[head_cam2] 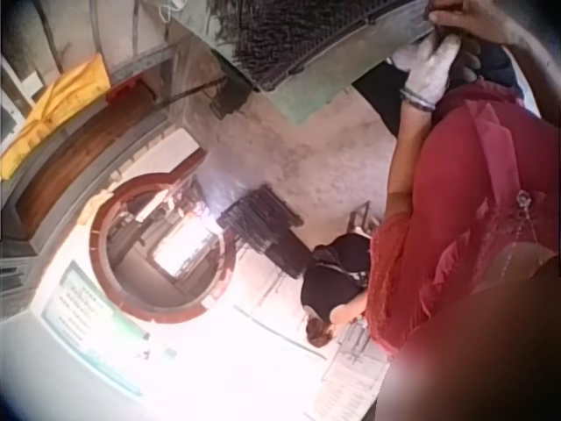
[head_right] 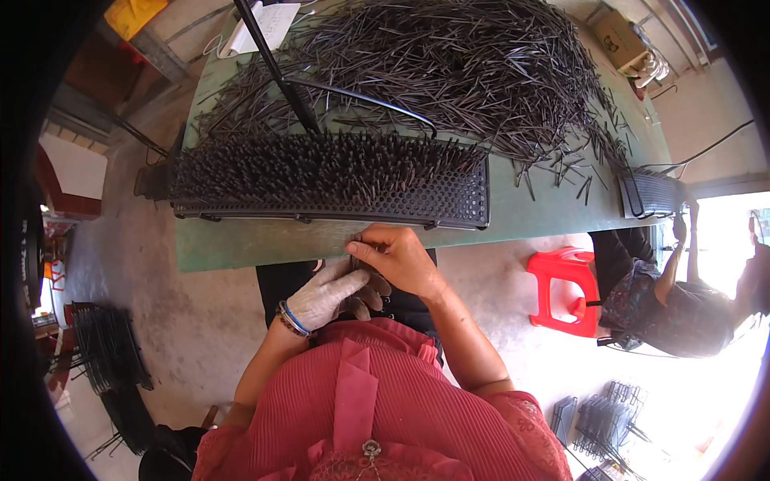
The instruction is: Inserting and organizing metal pins into a bristled board for sorting or preparation.
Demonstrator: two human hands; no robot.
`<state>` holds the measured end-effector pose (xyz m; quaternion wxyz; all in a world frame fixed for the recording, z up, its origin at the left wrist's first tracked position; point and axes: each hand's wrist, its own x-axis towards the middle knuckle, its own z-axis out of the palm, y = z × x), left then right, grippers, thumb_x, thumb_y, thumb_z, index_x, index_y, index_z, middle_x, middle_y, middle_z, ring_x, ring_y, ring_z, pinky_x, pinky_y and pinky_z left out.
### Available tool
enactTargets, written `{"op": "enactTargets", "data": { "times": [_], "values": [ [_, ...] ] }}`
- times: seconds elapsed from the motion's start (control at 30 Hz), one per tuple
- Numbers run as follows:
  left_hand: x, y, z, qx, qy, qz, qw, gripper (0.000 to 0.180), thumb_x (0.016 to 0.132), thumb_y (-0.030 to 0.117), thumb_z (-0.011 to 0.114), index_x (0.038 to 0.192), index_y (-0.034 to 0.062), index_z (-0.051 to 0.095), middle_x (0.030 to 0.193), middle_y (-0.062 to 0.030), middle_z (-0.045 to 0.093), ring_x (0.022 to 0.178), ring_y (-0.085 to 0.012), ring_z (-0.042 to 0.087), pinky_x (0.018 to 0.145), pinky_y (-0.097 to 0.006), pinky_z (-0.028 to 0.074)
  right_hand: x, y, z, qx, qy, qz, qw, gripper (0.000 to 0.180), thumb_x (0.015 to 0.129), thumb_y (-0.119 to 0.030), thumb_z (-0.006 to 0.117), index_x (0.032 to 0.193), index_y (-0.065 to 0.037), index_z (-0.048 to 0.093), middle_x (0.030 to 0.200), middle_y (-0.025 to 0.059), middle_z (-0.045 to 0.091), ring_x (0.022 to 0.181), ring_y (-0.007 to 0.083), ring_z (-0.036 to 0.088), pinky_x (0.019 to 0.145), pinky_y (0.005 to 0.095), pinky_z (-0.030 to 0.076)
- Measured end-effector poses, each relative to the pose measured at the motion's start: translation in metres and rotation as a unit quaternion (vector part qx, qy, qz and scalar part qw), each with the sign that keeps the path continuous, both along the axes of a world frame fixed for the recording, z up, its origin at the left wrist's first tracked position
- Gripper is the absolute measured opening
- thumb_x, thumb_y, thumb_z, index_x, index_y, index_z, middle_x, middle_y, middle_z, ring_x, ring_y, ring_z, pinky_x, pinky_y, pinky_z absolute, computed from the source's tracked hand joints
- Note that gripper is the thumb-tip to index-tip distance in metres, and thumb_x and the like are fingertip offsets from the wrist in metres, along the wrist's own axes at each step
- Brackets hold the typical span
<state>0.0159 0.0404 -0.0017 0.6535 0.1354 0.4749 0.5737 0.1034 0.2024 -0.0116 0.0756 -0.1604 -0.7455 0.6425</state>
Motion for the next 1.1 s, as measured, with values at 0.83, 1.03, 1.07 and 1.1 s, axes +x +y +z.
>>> {"op": "enactTargets", "data": {
  "times": [0.83, 1.03, 1.07, 1.1],
  "values": [
    [-0.003, -0.003, -0.014, -0.042, -0.045, 0.076, 0.995, 0.034, 0.098, 0.012, 0.047, 0.129, -0.0023, 0.052, 0.105, -0.0088, 0.063, 0.077, -0.0073, 0.059, 0.063, -0.020, 0.049, -0.016, 0.056, 0.017, 0.234, 0.098, -0.248, 0.935, 0.019, 0.089, -0.006, 0.070, 0.106, 0.002, 0.067, 0.092, 0.0083, 0.072, 0.088, 0.0121, 0.067, 0.080, 0.0260, 0.051],
    [-0.004, -0.004, -0.015, -0.035, -0.045, 0.071, 0.996, 0.034, 0.098, 0.012, 0.048, 0.129, -0.0021, 0.052, 0.106, -0.0081, 0.063, 0.076, -0.0066, 0.059, 0.063, -0.019, 0.049, -0.018, 0.056, 0.018, 0.285, 0.110, -0.225, 0.925, 0.018, 0.087, -0.006, 0.071, 0.104, 0.000, 0.068, 0.090, 0.0098, 0.072, 0.085, 0.0143, 0.067, 0.078, 0.0271, 0.051],
    [-0.004, -0.004, -0.016, -0.035, -0.048, 0.069, 0.996, 0.035, 0.098, 0.012, 0.048, 0.130, -0.0020, 0.051, 0.106, -0.0080, 0.063, 0.077, -0.0065, 0.058, 0.063, -0.019, 0.049, -0.018, 0.056, 0.017, 0.308, 0.115, -0.214, 0.920, 0.018, 0.087, -0.006, 0.071, 0.104, 0.000, 0.068, 0.091, 0.0103, 0.072, 0.084, 0.0151, 0.068, 0.078, 0.0271, 0.051],
    [-0.005, -0.004, -0.017, -0.035, -0.048, 0.069, 0.996, 0.035, 0.098, 0.012, 0.048, 0.130, -0.0020, 0.051, 0.106, -0.0080, 0.063, 0.077, -0.0065, 0.058, 0.063, -0.019, 0.049, -0.019, 0.055, 0.016, 0.308, 0.114, -0.214, 0.920, 0.018, 0.087, -0.006, 0.071, 0.104, 0.000, 0.068, 0.091, 0.0103, 0.072, 0.084, 0.0151, 0.068, 0.078, 0.0271, 0.051]
  ]
}}
